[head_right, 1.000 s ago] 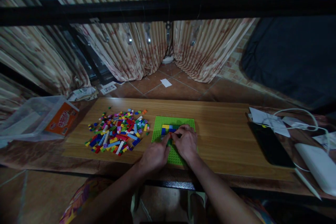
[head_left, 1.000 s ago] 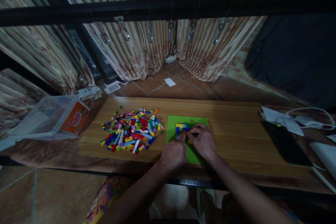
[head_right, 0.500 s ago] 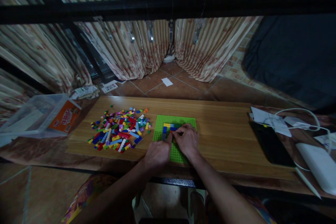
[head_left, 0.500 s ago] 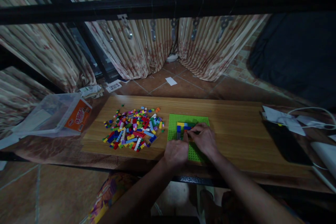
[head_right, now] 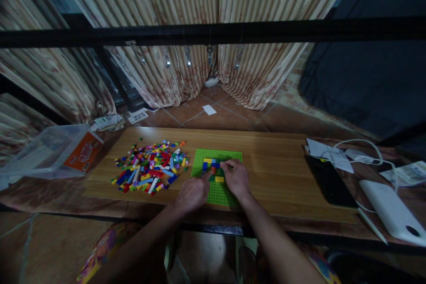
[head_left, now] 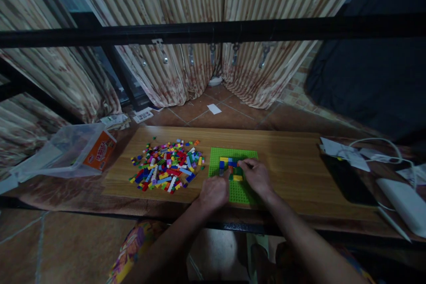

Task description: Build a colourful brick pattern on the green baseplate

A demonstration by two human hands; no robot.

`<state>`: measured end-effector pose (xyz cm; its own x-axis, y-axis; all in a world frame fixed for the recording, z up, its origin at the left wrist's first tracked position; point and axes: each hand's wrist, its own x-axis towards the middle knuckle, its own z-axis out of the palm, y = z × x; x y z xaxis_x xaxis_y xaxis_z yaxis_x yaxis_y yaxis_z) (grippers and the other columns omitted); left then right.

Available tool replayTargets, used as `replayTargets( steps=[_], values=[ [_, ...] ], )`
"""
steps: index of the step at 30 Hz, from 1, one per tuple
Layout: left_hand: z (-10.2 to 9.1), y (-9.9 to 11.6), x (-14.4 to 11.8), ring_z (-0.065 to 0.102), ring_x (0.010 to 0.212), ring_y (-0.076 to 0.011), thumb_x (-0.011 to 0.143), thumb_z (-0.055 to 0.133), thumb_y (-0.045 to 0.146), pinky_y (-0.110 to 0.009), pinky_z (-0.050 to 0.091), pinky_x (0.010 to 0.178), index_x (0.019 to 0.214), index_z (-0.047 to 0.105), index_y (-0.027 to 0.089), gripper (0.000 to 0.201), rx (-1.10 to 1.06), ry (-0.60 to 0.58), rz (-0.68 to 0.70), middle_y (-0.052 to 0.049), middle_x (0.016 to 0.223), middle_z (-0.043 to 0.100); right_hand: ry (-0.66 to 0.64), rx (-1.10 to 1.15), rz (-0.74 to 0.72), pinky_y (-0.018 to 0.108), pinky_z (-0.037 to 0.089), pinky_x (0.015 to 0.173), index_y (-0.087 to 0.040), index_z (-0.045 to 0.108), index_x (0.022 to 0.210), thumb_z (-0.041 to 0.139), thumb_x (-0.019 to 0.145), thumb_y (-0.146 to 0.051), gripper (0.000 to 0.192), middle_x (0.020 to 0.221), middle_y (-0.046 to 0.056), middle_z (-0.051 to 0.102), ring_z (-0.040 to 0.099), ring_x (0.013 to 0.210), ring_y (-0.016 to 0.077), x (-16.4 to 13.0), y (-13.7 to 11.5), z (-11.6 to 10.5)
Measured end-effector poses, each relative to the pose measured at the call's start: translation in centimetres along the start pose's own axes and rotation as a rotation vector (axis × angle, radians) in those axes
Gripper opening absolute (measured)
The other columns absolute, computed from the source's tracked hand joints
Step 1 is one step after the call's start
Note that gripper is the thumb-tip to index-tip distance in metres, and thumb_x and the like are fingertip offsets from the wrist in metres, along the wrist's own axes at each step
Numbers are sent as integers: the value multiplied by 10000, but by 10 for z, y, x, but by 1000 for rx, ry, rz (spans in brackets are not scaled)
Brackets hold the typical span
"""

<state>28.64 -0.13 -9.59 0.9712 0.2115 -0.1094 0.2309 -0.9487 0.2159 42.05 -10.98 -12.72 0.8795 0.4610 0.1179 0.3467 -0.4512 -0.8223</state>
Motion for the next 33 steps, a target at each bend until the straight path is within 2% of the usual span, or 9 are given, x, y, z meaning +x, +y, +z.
replayTargets(
  steps=[6,8,11,15,19,22,28,33],
  values=[
    [-3,-3,-2,674,762,-222,947,309,265,-331,521,687,1373,407,157,450,-39,64,-96,-95,859,707,86,117,111,280,397,587,-160,689,704,537,764,-508,385,638,31,658,551,574,171,10,2,-18],
    [-4,-1,-2,657,862,-222,946,324,287,-332,518,739,1366,418,165,447,-42,139,-90,-106,994,688,75,108,102,275,378,560,-161,679,680,539,764,-508,384,603,22,642,528,537,162,10,-1,-19],
    [0,2,-1,548,1119,-264,924,390,314,-405,463,921,1347,444,162,453,-11,269,-7,-124,1281,561,40,83,54,275,378,559,-162,682,686,529,776,-500,382,619,28,651,530,538,161,8,-6,-16],
    [21,5,3,380,1308,-287,906,437,362,-515,319,1067,1350,439,135,499,22,297,89,-116,1434,426,-6,23,5,279,406,600,-172,692,713,513,795,-474,361,693,47,680,577,613,177,5,-10,-14],
    [43,6,4,287,1375,-276,896,446,444,-538,264,1097,1372,405,106,585,61,298,148,-121,1472,368,-44,-24,-4,290,422,640,-181,690,734,497,808,-469,354,765,55,691,602,663,184,3,-11,-13],
    [51,7,3,268,1384,-288,893,434,478,-541,265,1095,1380,392,86,627,88,302,142,-133,1480,346,-86,-79,-16,298,426,653,-188,684,746,490,810,-477,354,800,59,687,608,689,190,0,-10,-11],
    [49,13,4,275,1379,-301,912,369,489,-520,239,1110,1385,382,52,644,114,301,124,-169,1451,385,-150,-202,-108,307,433,681,-197,669,783,455,837,-444,332,876,70,673,609,744,192,-8,-13,-5],
    [45,17,6,321,1352,-315,901,393,446,-490,230,1115,1383,374,24,640,71,289,121,-199,1424,412,-156,-227,-156,316,444,699,-193,657,808,450,841,-438,323,890,74,667,613,761,197,-11,-12,-2]
  ],
)
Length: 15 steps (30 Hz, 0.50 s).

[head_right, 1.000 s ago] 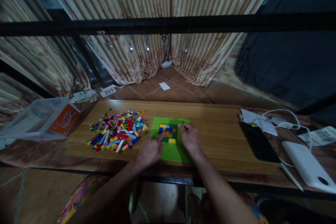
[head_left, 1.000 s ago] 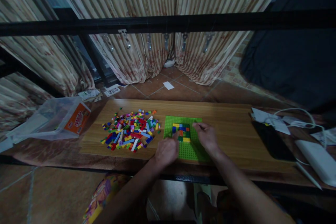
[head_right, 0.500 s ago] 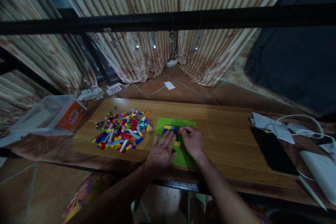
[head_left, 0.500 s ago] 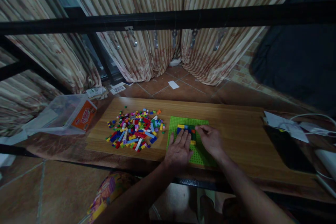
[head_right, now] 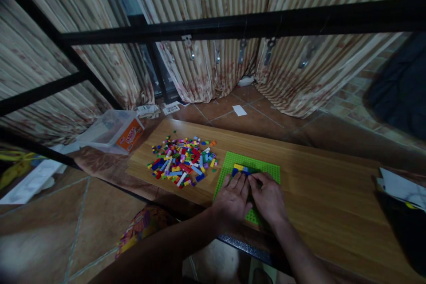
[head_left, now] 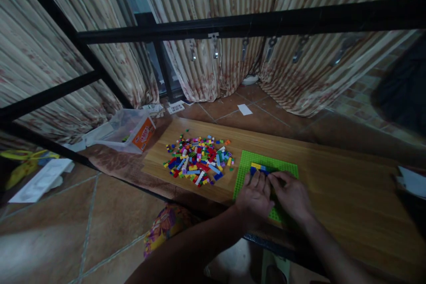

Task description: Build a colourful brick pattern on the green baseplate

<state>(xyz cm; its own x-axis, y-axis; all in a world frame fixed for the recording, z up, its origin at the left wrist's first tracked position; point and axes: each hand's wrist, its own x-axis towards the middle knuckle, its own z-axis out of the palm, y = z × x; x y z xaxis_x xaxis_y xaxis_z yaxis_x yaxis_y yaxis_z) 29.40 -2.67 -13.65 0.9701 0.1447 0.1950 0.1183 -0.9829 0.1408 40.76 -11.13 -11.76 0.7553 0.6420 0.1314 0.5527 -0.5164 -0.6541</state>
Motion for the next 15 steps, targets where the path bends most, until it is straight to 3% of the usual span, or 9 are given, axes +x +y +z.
replayTargets(
  steps=[8,15],
  values=[
    [4,0,1,368,1322,-313,901,390,387,-465,195,1131,1374,377,8,606,-69,84,4,-215,1386,453,25,30,-8,335,465,729,-207,660,808,458,834,-454,320,887,71,677,625,783,213,0,3,1],
    [5,1,-8,260,1382,-308,890,409,415,-516,259,1107,1438,285,70,659,-153,98,-59,-169,1491,309,-22,78,-78,340,478,762,-217,668,870,481,839,-443,295,946,69,687,635,843,215,7,-14,2]
  ],
)
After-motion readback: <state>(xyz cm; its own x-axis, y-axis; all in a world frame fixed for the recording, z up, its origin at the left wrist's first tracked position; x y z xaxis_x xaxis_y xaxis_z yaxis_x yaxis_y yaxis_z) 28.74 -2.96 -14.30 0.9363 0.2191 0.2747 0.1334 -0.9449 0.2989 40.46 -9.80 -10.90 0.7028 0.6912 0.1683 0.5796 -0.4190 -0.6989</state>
